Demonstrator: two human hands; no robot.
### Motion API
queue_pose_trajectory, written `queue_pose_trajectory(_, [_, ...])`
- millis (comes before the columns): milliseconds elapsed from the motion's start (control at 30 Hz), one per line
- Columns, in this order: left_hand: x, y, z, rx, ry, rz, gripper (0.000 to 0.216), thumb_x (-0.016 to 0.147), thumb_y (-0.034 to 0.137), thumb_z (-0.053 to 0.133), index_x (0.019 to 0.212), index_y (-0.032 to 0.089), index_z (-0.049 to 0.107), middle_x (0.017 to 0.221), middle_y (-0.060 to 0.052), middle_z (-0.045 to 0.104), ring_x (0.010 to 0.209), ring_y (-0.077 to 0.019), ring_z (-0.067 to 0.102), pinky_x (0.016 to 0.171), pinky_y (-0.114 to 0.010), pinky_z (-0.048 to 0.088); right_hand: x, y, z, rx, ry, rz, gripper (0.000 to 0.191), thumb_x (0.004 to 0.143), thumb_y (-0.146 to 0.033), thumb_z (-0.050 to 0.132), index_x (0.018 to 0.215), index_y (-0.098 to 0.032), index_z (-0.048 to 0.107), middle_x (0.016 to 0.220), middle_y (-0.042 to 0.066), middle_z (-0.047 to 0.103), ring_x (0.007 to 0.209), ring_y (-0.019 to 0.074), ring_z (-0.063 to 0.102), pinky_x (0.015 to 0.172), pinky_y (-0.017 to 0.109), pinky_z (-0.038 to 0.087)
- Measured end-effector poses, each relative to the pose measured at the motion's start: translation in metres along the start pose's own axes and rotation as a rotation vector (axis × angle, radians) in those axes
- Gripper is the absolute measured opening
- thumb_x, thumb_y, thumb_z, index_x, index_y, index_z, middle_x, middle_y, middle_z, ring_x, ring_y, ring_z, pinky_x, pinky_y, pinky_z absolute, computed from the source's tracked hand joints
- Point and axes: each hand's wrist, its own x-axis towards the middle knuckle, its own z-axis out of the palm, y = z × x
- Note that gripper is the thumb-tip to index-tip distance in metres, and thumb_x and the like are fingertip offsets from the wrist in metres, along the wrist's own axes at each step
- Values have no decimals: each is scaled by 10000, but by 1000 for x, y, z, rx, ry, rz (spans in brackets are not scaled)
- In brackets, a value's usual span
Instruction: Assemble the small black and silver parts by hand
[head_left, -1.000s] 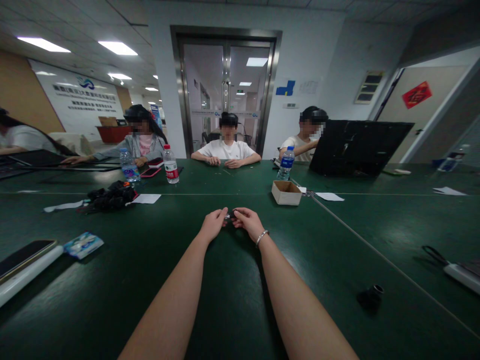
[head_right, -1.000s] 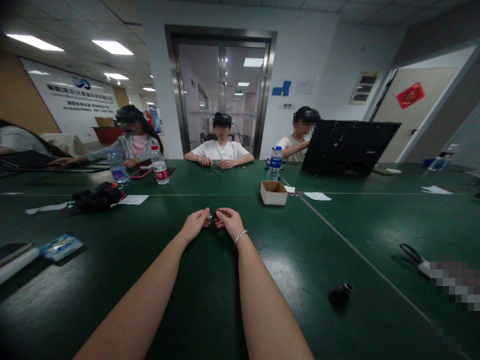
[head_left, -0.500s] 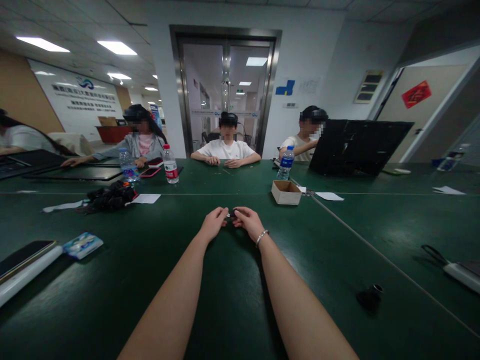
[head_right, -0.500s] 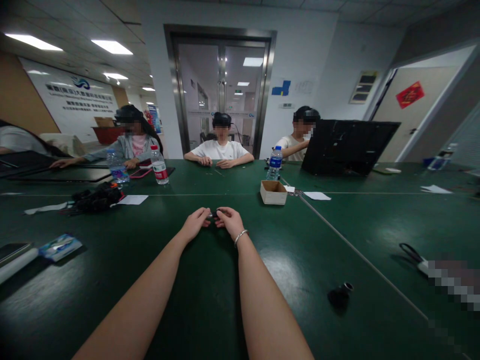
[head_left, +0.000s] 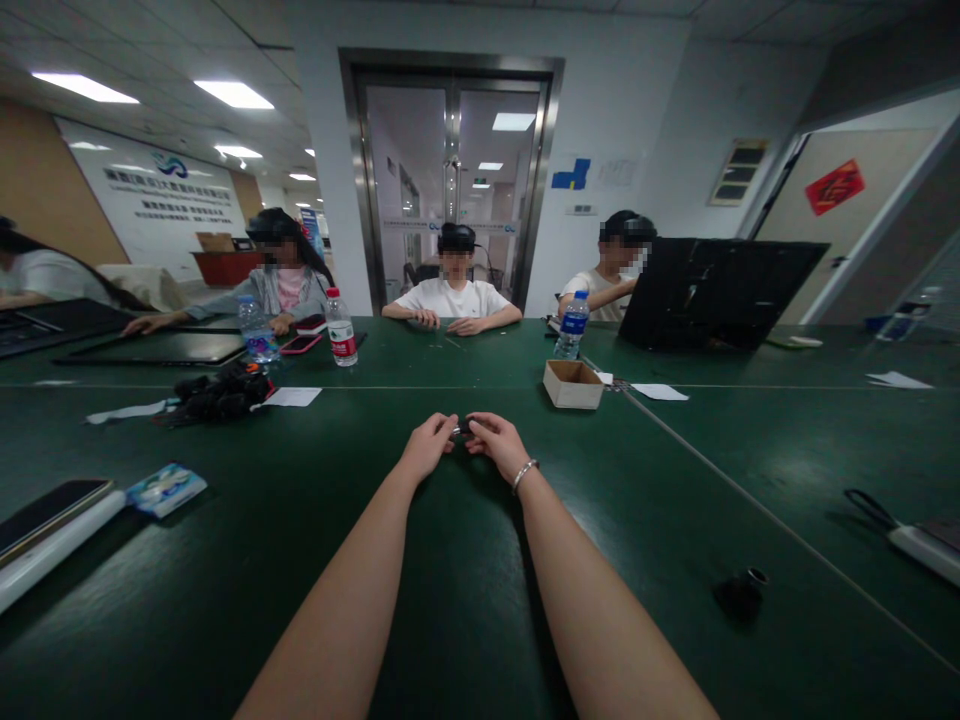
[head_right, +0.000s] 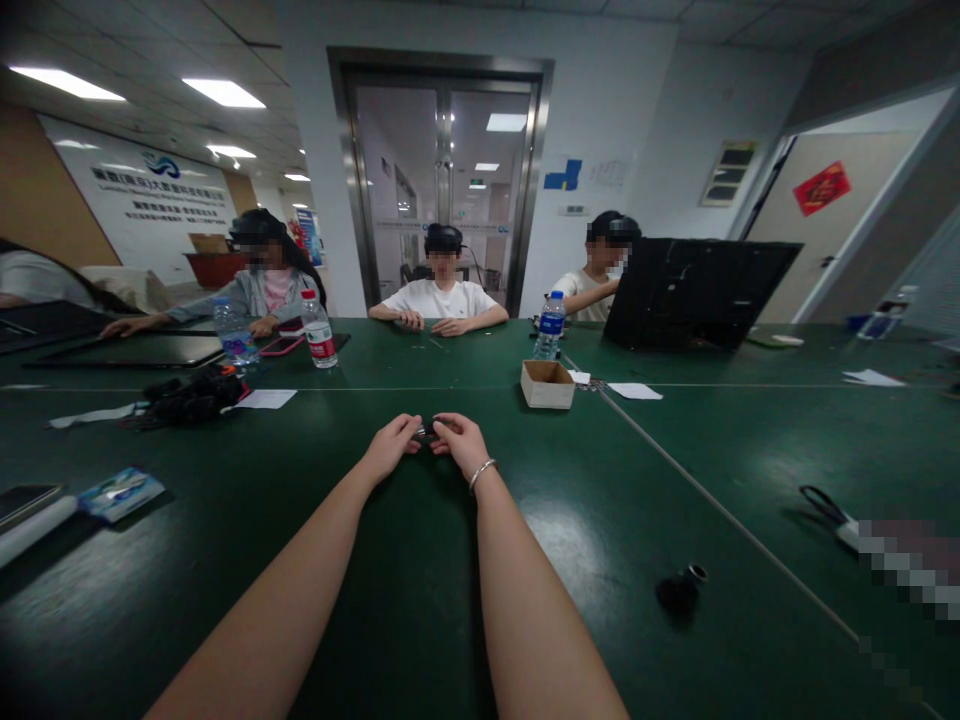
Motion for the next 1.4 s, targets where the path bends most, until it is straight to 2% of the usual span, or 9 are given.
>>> queue_pose_trajectory(67, [0, 0, 0, 9, -8, 8, 454, 724, 608, 492, 822, 176, 592, 822, -41, 630, 699, -157, 590, 664, -276, 463, 0, 0, 0, -1, 3, -1, 221, 703, -196, 672, 909, -144, 613, 674, 18, 655, 492, 80, 601, 454, 174, 502])
queue_pose_trajectory(200, [-1, 0, -1, 18, -4, -26, 508, 755, 628, 417, 789, 159, 609, 795, -65, 637, 703, -167, 589, 672, -287, 459, 1, 1, -1, -10, 1, -5, 223, 706, -195, 666, 916, -143, 612, 649, 8, 645, 491, 79, 600, 458, 173, 502])
queue_pose_trajectory(333, [-1, 0, -1, 43, -29, 27, 452, 719, 607, 505, 816, 177, 603, 814, -48, 641, 717, -161, 589, 678, -276, 457, 2, 2, -1, -10, 3, -3, 224, 708, -192, 661, 920, -142, 609, 667, 16, 654, 482, 77, 597, 453, 173, 501])
queue_pose_trajectory(500, [0, 1, 0, 23, 0, -21, 480, 762, 610, 431, 781, 163, 606, 762, -58, 637, 701, -163, 586, 681, -283, 457, 1, 2, -1, 7, 0, -10, 234, 690, -207, 680, 905, -147, 611, 664, 9, 650, 486, 80, 601, 453, 175, 502])
queue_pose_trajectory(667, [-1, 2, 0, -22, -32, 3, 418, 718, 578, 529, 793, 170, 581, 796, -46, 638, 714, -149, 579, 694, -276, 458, 1, 2, -1, 10, 1, -8, 230, 694, -208, 677, 906, -147, 613, 648, 6, 644, 479, 78, 594, 447, 174, 496])
queue_pose_trajectory(1033, [3, -6, -1, 43, -3, -6, 547, 754, 645, 403, 786, 149, 633, 753, -62, 649, 693, -171, 591, 695, -299, 446, 0, 1, 0, -3, -22, -4, 222, 707, -177, 655, 922, -144, 607, 661, 5, 643, 490, 75, 597, 461, 167, 499])
queue_pose_trajectory(1167, [3, -4, -1, -2, 9, -34, 578, 739, 670, 405, 774, 138, 628, 744, -74, 648, 690, -175, 598, 702, -304, 459, -1, 1, 0, -6, -34, -1, 219, 713, -172, 648, 926, -148, 602, 679, 12, 651, 503, 76, 602, 474, 166, 502])
queue_pose_trajectory(1300, [3, 5, 1, -237, 58, -129, 636, 769, 688, 319, 979, 141, 566, 916, -120, 650, 741, -183, 619, 684, -308, 482, -1, -1, 0, 23, -10, 14, 226, 732, -208, 641, 938, -154, 566, 670, 15, 655, 492, 84, 603, 474, 181, 499])
queue_pose_trajectory(1400, [1, 17, 6, -459, 62, -133, 573, 816, 635, 288, 1110, 195, 508, 1147, -127, 590, 966, -204, 596, 758, -315, 482, -1, -4, 5, 27, 13, 39, 218, 767, -277, 610, 939, -165, 539, 687, 21, 667, 477, 85, 596, 447, 179, 470])
